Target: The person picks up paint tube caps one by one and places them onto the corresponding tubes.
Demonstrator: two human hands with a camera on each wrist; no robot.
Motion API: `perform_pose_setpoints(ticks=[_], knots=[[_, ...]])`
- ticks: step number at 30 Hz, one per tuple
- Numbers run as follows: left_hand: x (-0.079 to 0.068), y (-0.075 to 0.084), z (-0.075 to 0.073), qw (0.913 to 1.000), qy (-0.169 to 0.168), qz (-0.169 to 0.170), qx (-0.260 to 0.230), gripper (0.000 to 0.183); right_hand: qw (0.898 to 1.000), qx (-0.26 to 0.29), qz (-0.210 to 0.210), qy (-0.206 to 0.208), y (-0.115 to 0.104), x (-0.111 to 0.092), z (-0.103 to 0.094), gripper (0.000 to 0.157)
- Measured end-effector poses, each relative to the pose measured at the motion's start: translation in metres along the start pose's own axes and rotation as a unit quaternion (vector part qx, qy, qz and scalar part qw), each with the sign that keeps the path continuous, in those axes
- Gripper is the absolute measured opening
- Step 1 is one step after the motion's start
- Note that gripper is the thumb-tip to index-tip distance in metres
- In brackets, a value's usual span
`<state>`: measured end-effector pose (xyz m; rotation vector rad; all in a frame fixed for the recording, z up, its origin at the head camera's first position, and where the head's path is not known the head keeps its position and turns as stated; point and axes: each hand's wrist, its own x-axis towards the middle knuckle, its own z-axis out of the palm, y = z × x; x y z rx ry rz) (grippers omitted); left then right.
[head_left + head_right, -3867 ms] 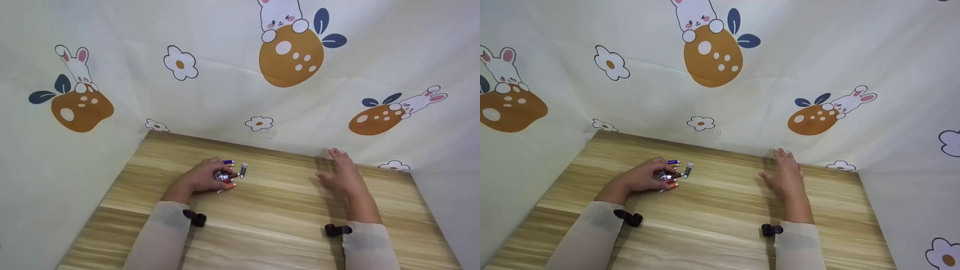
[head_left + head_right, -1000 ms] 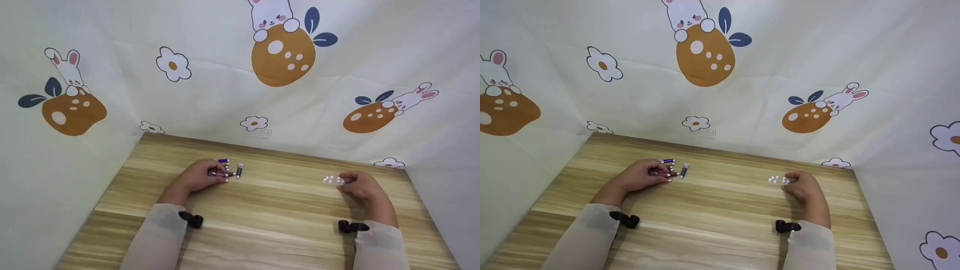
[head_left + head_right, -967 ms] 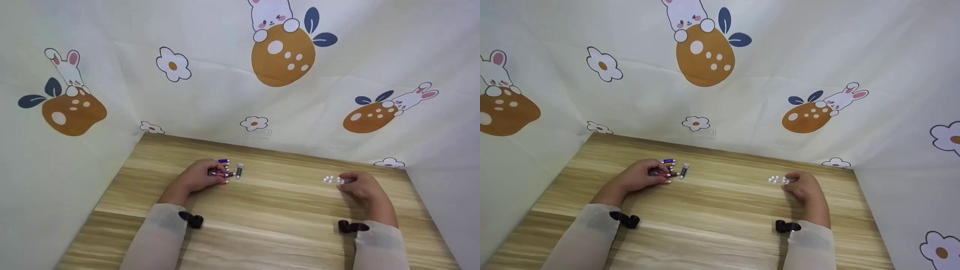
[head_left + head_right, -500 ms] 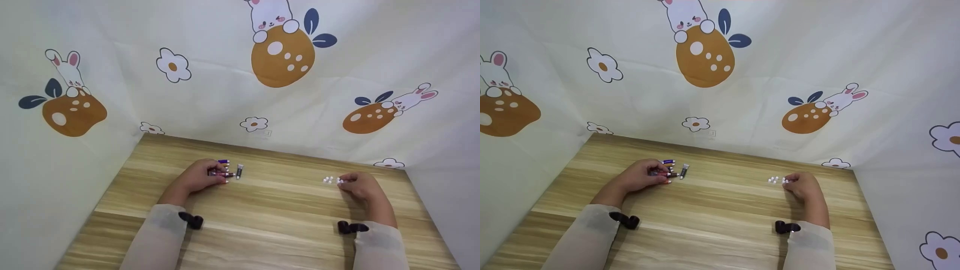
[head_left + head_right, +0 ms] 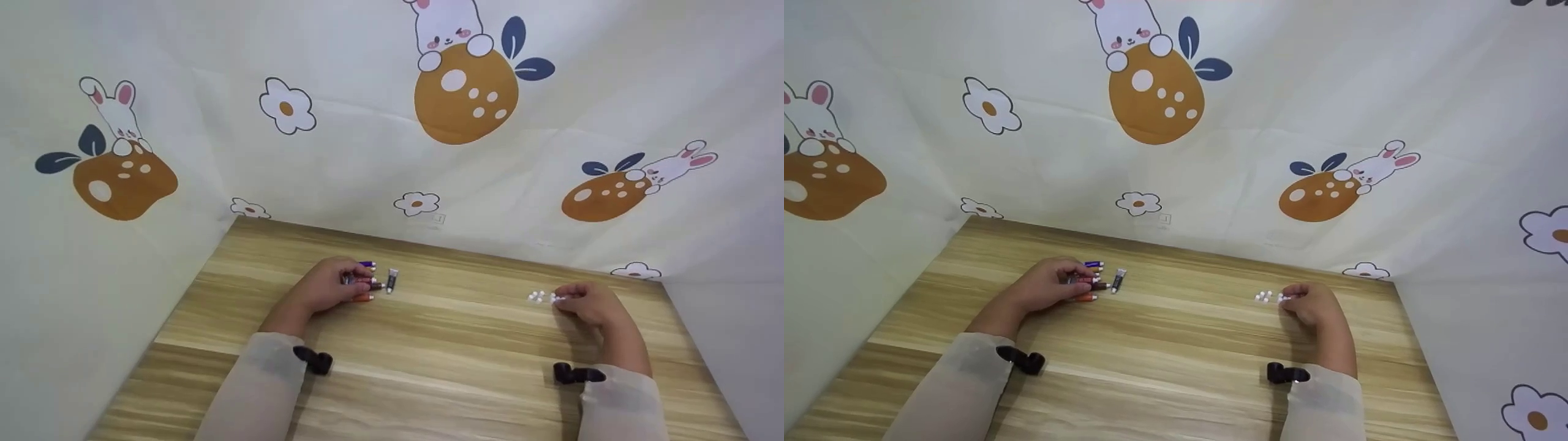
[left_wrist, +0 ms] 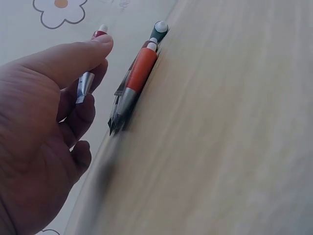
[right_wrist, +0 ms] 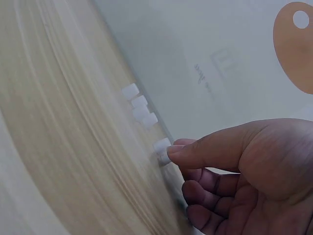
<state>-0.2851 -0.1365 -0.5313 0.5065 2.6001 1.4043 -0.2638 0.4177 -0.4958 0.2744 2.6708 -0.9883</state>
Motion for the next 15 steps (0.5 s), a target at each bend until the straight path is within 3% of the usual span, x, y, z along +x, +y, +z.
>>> perform_pose_setpoints(ticks=[5,12,15], knots=[[0.0,0.006,0.001,0.9997,0.005,-0.016,-0.018,0.018,1.0,0.004,0.009,0.011,-0.009,-0.004,-0.001,0.043],[0.0,0.015,0.004,0.9981,0.009,-0.005,-0.061,0.015,0.999,0.01,-0.037,0.038,-0.027,-0.009,-0.001,0.044],[0.0,0.018,0.004,0.9982,0.017,0.0,-0.057,0.016,0.997,0.01,-0.051,0.049,-0.035,-0.012,-0.001,0.042]])
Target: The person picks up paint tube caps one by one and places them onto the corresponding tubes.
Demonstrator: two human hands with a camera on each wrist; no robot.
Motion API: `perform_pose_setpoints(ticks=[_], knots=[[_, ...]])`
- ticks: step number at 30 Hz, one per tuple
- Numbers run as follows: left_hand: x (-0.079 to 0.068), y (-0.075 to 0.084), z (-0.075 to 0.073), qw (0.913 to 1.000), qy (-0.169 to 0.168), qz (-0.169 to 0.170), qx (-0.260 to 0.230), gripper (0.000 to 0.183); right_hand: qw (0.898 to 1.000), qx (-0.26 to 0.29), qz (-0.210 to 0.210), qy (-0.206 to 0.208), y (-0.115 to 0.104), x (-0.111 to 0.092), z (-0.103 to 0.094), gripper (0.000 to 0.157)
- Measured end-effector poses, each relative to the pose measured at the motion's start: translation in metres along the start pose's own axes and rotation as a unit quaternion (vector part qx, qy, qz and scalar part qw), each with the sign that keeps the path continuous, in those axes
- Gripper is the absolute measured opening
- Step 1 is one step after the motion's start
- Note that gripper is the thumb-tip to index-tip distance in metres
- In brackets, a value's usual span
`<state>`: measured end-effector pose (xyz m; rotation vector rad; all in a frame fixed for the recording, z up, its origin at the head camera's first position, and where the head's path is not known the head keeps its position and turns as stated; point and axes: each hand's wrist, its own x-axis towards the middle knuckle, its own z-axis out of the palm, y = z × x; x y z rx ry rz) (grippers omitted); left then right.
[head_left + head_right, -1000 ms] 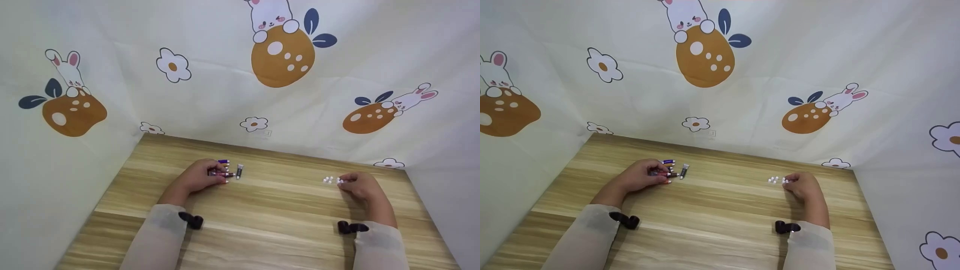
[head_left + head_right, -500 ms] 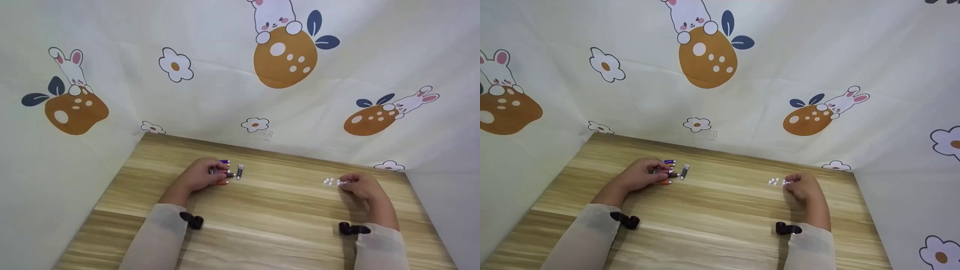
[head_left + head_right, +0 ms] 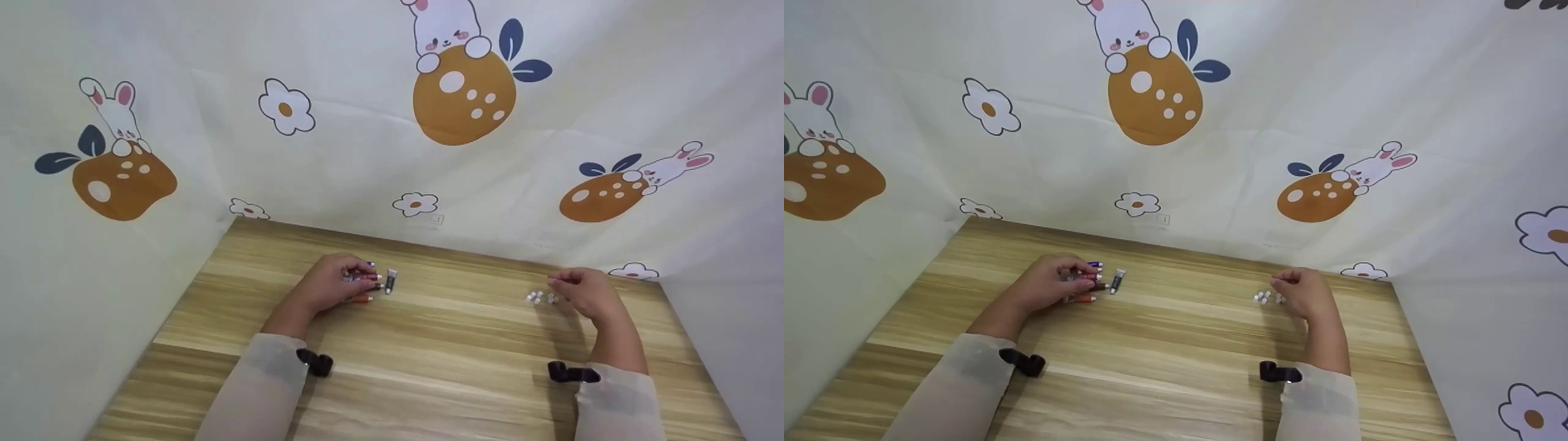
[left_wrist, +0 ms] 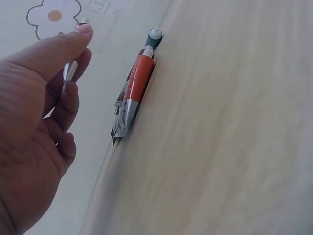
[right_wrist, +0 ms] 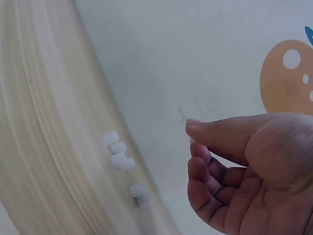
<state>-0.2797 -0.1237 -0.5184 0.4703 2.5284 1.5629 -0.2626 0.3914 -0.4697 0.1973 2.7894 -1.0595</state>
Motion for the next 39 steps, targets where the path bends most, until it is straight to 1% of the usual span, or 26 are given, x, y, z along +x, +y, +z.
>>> perform_pose_setpoints(ticks=[6,7,9,11,14,16,18,20,25,28,30,32,36,39], knots=[[0.0,0.011,0.002,0.999,0.027,0.005,0.036,0.017,1.0,0.0,-0.006,0.007,-0.014,-0.005,-0.002,0.046],[0.0,0.013,0.002,0.999,0.029,0.003,0.034,0.017,1.0,-0.003,-0.009,0.008,-0.017,-0.007,-0.002,0.047],[-0.001,0.019,0.003,0.9997,0.024,-0.002,0.01,0.02,1.0,-0.007,-0.017,0.014,-0.021,-0.009,-0.002,0.048],[-0.003,0.025,0.003,0.9997,0.022,0.003,-0.002,0.022,0.999,-0.011,-0.03,0.023,-0.027,-0.011,-0.002,0.047],[-0.004,0.033,0.004,0.9992,0.031,0.025,0.005,0.022,0.998,-0.015,-0.053,0.039,-0.037,-0.016,-0.002,0.042],[-0.005,0.038,0.004,0.9972,0.047,0.046,0.035,0.019,0.997,-0.016,-0.064,0.049,-0.043,-0.02,-0.003,0.039],[-0.006,0.042,0.005,0.9952,0.059,0.061,0.049,0.018,0.996,-0.015,-0.07,0.057,-0.05,-0.024,-0.003,0.038],[-0.007,0.046,0.005,0.9943,0.063,0.072,0.047,0.018,0.995,-0.014,-0.073,0.063,-0.056,-0.029,-0.004,0.039],[-0.009,0.055,0.006,0.9929,0.075,0.086,0.031,0.016,0.994,-0.008,-0.082,0.073,-0.07,-0.04,-0.005,0.041],[-0.011,0.062,0.007,0.9913,0.086,0.09,0.044,0.017,0.992,-0.004,-0.093,0.08,-0.078,-0.047,-0.005,0.041],[-0.012,0.067,0.008,0.989,0.093,0.099,0.058,0.016,0.991,-0.002,-0.1,0.086,-0.083,-0.051,-0.006,0.04],[-0.014,0.074,0.008,0.9858,0.099,0.115,0.072,0.016,0.991,0.002,-0.103,0.09,-0.088,-0.055,-0.006,0.039],[-0.017,0.087,0.011,0.9792,0.106,0.154,0.079,0.017,0.988,0.003,-0.116,0.1,-0.098,-0.065,-0.006,0.038],[-0.021,0.096,0.013,0.973,0.114,0.182,0.085,0.018,0.984,0.0,-0.136,0.113,-0.105,-0.074,-0.006,0.033]])
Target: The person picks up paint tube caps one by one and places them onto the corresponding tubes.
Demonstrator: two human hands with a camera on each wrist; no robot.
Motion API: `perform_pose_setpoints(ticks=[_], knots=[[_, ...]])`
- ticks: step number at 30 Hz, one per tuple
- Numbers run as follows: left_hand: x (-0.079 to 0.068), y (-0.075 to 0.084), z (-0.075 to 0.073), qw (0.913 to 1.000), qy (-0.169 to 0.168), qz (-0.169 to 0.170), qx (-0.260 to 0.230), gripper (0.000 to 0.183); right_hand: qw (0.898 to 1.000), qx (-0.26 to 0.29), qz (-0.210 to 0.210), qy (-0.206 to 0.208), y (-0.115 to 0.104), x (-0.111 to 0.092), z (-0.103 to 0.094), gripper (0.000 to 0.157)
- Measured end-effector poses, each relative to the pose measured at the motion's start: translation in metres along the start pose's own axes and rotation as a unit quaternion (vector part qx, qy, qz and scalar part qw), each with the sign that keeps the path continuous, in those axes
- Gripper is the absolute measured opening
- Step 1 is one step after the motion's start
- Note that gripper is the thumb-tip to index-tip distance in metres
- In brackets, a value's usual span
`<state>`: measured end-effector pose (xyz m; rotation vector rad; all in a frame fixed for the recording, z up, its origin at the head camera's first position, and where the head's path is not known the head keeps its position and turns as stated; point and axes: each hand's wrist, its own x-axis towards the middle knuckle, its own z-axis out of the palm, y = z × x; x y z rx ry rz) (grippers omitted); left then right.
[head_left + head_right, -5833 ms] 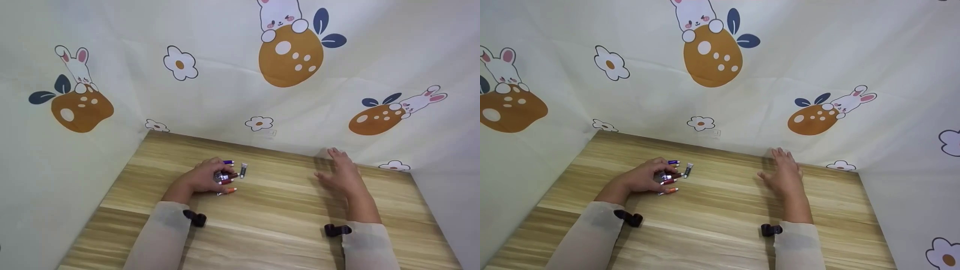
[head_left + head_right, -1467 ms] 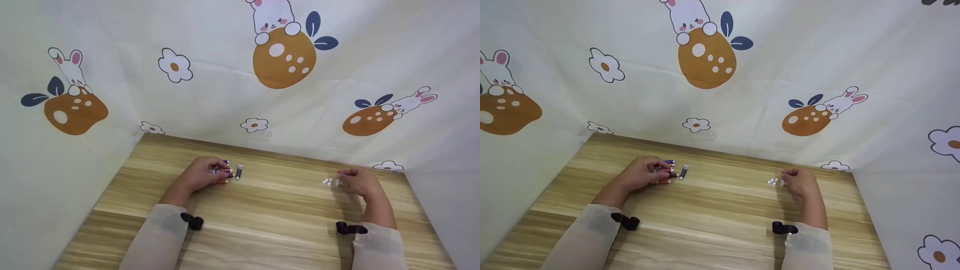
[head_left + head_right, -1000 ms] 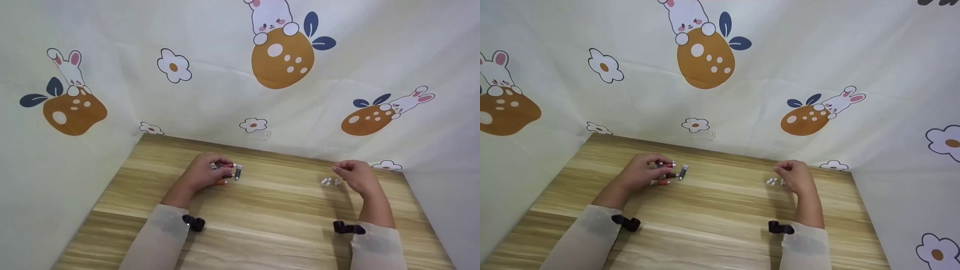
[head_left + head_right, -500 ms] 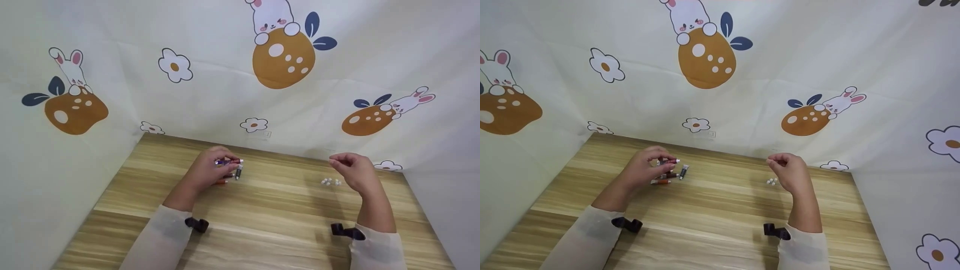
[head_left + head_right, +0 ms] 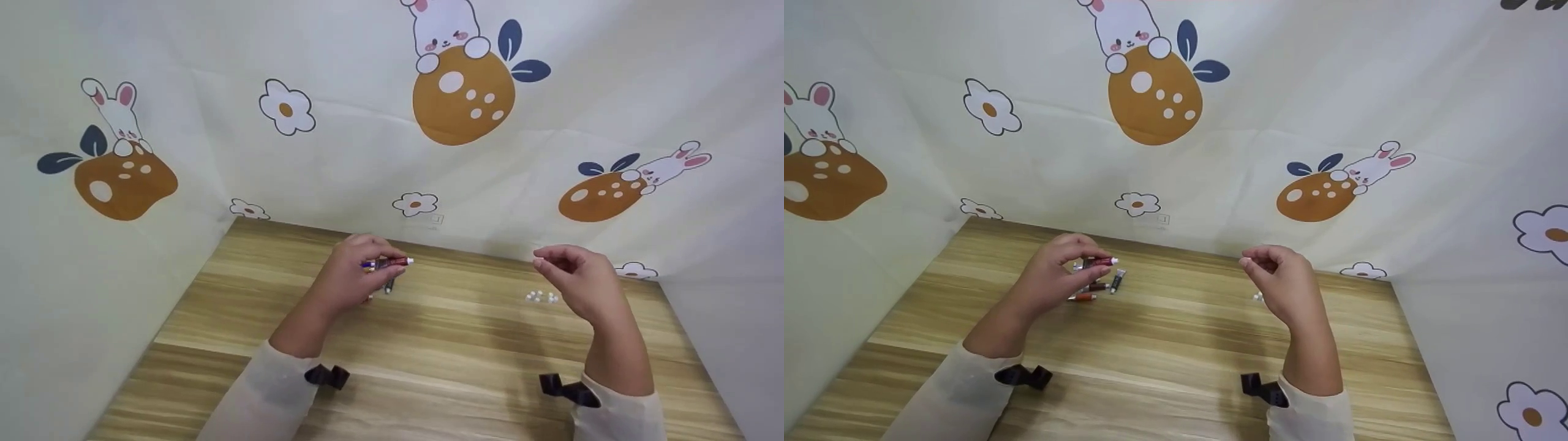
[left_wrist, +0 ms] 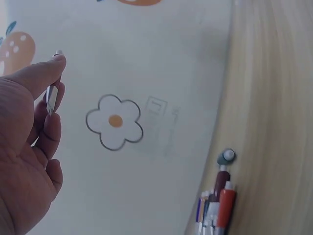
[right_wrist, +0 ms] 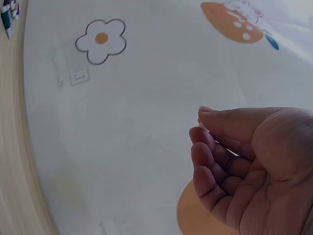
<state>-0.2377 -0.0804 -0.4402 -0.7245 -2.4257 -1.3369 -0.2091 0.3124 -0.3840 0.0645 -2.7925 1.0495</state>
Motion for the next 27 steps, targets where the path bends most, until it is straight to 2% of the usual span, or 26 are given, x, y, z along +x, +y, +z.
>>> perform_pose_setpoints(ticks=[5,12,22,27], knots=[[-0.002,0.017,-0.001,0.9993,0.013,0.036,0.003,0.018,0.999,0.004,-0.03,0.015,-0.016,-0.012,-0.001,0.024],[-0.009,0.04,-0.002,0.9986,0.025,0.046,0.006,0.019,0.999,0.006,-0.051,0.017,-0.033,-0.024,-0.001,0.02],[-0.012,0.053,-0.004,0.9973,0.031,0.064,0.02,0.018,0.996,0.012,-0.08,0.035,-0.043,-0.035,-0.002,0.016],[-0.014,0.057,-0.003,0.9955,0.033,0.087,0.018,0.018,0.994,0.016,-0.097,0.052,-0.047,-0.039,-0.001,0.014]])
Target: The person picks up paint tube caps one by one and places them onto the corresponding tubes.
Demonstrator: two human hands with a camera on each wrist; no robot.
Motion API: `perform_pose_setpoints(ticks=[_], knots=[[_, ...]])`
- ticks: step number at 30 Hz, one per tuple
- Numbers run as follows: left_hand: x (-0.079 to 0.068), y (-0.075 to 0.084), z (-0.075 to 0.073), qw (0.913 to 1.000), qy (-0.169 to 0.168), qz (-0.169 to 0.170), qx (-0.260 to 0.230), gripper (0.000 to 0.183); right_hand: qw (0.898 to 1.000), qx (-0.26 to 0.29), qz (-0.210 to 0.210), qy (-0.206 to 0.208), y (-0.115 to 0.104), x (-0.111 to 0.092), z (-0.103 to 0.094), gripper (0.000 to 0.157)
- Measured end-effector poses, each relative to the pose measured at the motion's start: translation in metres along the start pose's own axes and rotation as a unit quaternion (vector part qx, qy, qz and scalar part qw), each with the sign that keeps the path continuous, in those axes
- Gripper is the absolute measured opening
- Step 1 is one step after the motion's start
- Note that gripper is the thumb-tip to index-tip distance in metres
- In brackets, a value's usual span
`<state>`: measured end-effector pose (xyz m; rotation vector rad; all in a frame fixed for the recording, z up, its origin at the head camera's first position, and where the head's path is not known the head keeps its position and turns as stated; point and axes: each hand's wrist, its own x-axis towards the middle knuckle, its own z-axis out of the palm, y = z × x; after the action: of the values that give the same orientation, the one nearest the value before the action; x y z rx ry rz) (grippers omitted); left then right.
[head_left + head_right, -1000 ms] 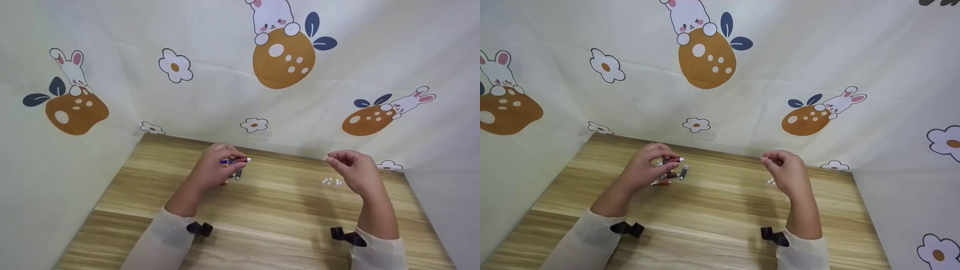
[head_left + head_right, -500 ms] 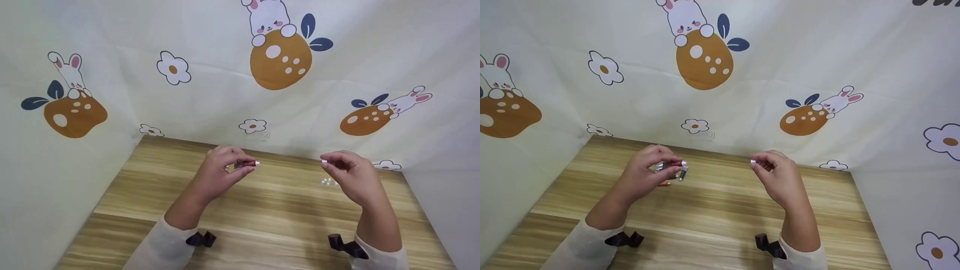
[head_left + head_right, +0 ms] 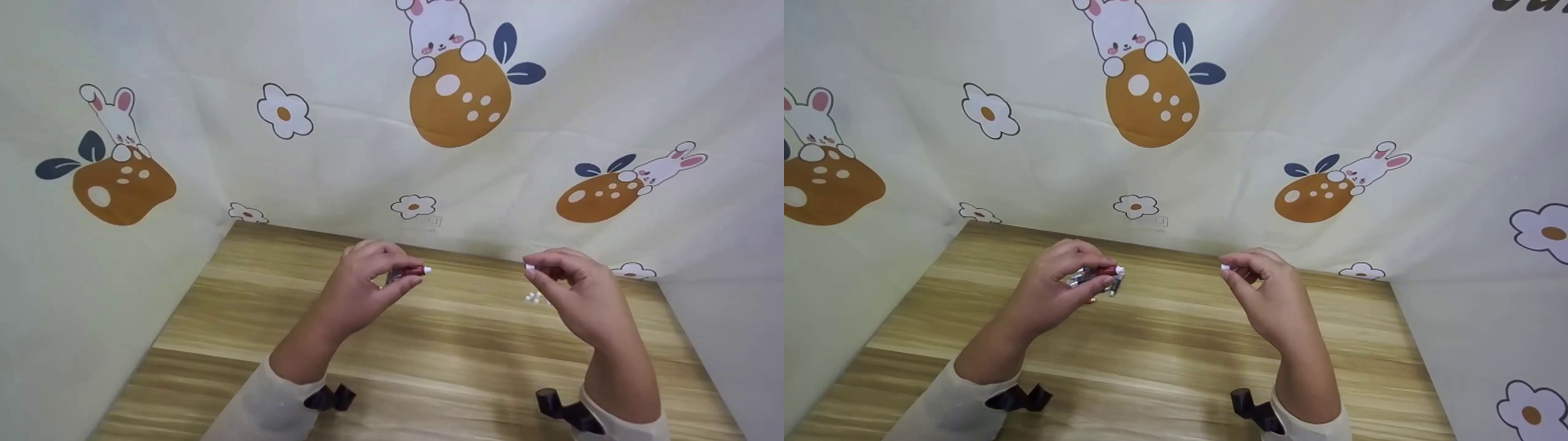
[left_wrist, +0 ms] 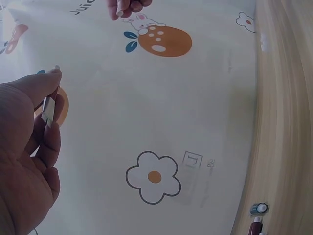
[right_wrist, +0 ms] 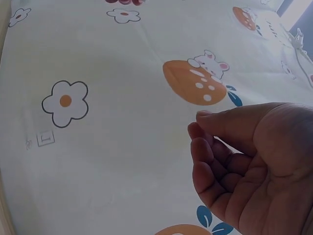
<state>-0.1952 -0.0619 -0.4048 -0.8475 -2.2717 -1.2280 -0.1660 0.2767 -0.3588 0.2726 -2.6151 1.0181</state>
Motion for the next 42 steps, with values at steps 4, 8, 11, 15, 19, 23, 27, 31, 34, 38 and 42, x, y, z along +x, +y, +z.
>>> perform_pose_setpoints(ticks=[4,8,11,15,19,23,27,31,34,38,42], knots=[[-0.001,0.005,0.001,0.9997,0.005,0.022,0.006,0.016,1.0,0.011,-0.018,0.013,-0.006,-0.003,0.0,0.013],[-0.002,0.011,0.002,0.9989,0.012,0.043,0.015,0.014,0.999,0.024,-0.039,0.023,-0.011,-0.007,0.0,0.014],[-0.003,0.014,0.001,0.9979,0.019,0.06,0.015,0.014,0.998,0.024,-0.052,0.026,-0.014,-0.009,0.001,0.015],[-0.004,0.018,0.001,0.9964,0.024,0.081,0.011,0.014,0.997,0.024,-0.072,0.033,-0.02,-0.013,0.002,0.018],[-0.005,0.023,0.002,0.9946,0.023,0.101,0.01,0.015,0.993,0.035,-0.102,0.05,-0.025,-0.017,0.003,0.024],[-0.006,0.027,0.003,0.9923,0.027,0.121,0.002,0.015,0.989,0.045,-0.126,0.061,-0.032,-0.022,0.005,0.027],[-0.007,0.034,0.003,0.9909,0.025,0.132,0.012,0.015,0.988,0.036,-0.134,0.064,-0.039,-0.027,0.007,0.028],[-0.009,0.04,0.004,0.9891,0.028,0.141,0.033,0.015,0.986,0.026,-0.154,0.066,-0.043,-0.031,0.009,0.029],[-0.01,0.043,0.005,0.9861,0.038,0.156,0.043,0.015,0.983,0.036,-0.174,0.056,-0.046,-0.034,0.011,0.03],[-0.011,0.045,0.006,0.9828,0.046,0.172,0.049,0.015,0.977,0.057,-0.199,0.043,-0.049,-0.037,0.013,0.032],[-0.012,0.048,0.006,0.9809,0.043,0.182,0.055,0.015,0.97,0.07,-0.23,0.042,-0.052,-0.04,0.016,0.037]])
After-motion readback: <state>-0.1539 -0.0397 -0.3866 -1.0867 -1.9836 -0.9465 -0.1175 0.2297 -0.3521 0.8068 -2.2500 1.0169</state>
